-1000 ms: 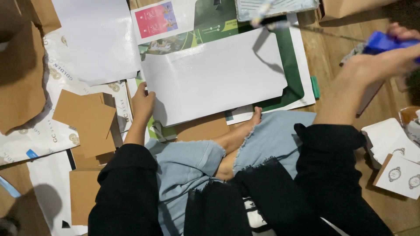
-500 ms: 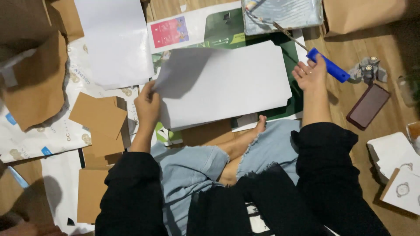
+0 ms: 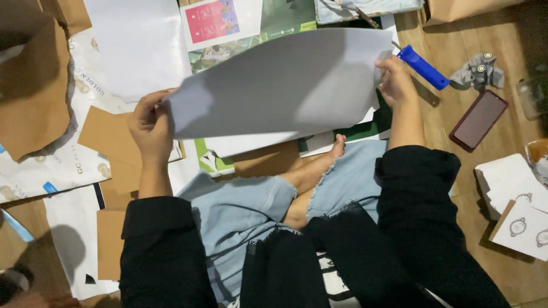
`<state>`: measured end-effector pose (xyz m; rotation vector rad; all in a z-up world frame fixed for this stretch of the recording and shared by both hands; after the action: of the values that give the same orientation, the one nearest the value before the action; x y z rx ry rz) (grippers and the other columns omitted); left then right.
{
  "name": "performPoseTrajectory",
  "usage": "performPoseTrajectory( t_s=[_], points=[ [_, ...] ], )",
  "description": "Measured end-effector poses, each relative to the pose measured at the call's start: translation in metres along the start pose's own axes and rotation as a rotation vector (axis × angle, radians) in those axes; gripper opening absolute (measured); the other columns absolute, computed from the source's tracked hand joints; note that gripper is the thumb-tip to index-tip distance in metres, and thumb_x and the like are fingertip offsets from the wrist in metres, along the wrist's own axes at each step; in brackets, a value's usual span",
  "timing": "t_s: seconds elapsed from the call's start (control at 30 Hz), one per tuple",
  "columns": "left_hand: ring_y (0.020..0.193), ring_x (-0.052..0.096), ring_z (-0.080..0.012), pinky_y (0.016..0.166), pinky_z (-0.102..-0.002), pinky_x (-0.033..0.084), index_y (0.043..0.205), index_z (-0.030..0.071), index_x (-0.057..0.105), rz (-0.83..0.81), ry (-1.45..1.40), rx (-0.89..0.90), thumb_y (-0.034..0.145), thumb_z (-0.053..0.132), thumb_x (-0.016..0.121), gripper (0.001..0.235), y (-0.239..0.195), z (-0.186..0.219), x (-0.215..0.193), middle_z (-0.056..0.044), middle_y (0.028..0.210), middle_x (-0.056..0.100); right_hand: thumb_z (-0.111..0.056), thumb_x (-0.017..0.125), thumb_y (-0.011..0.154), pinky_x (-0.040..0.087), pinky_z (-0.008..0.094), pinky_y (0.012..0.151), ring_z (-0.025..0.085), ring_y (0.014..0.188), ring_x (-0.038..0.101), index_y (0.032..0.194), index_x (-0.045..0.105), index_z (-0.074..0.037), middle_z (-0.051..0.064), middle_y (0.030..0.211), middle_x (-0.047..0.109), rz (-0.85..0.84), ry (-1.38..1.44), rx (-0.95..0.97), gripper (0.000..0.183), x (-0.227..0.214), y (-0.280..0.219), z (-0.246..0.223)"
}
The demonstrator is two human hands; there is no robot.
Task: The person sits on the floor and uses a small roller to apply a clear adhesive to the surface of white rectangular sheets. They repeatedly roll the tool back and forth across the paper, then flip the sheets over to work on the other side.
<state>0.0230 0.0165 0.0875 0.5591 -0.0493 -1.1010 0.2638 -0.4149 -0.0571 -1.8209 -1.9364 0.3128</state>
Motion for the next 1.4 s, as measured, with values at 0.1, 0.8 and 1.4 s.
performPoseTrajectory(
  t_s=[0.1, 0.8, 1.4],
  points=[
    [0.087, 0.056, -0.0134, 0.078, -0.023, 0.045, 0.097, 0.004, 0.061, 0.172, 0.039, -0.164, 0.088, -0.01, 0.045, 0.023, -0.009, -0.043, -0.027, -0.005, 0.094, 0.062, -0.02, 0.053, 0.063, 0.039, 0.021, 0.062, 0.015, 0.099, 0.054, 0.126, 0.047, -0.024, -0.003, 0.115, 0.056, -0.19, -0.123, 0.037, 0.064, 0.015, -0.024, -0.021],
    [0.107, 0.04, -0.0338, 0.091, -0.045, 0.035, 0.136, -0.011, 0.031, 0.061, 0.098, -0.606, 0.095, 0.008, 0.053, 0.05, -0.062, -0.204, -0.076, -0.028, 0.114, 0.043, -0.001, 0.072, 0.068, 0.056, 0.029, 0.05, 0.013, 0.066, 0.062, 0.111, 0.052, -0.02, -0.003, 0.088, 0.063, -0.29, -0.289, 0.114, 0.051, 0.022, -0.003, 0.033],
    [0.089, 0.056, -0.0349, 0.059, -0.04, 0.05, 0.145, 0.012, 0.026, -0.312, 0.14, -0.974, 0.069, -0.01, 0.067, 0.089, -0.068, -0.175, -0.053, -0.025, 0.113, 0.048, 0.01, 0.073, 0.061, 0.05, 0.05, 0.08, 0.042, 0.112, 0.048, 0.136, 0.032, -0.005, 0.021, 0.13, 0.046, -0.365, -0.417, 0.137, 0.086, 0.008, 0.036, 0.074]
  ],
)
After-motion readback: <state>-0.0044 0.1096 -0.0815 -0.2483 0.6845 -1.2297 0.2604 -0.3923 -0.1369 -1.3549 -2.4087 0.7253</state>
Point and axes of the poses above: each hand's wrist, its own y-axis towards the middle knuckle, its own x-axis out of the palm, z = x × y, the point moved 5 cm from there along y, towards the middle knuckle
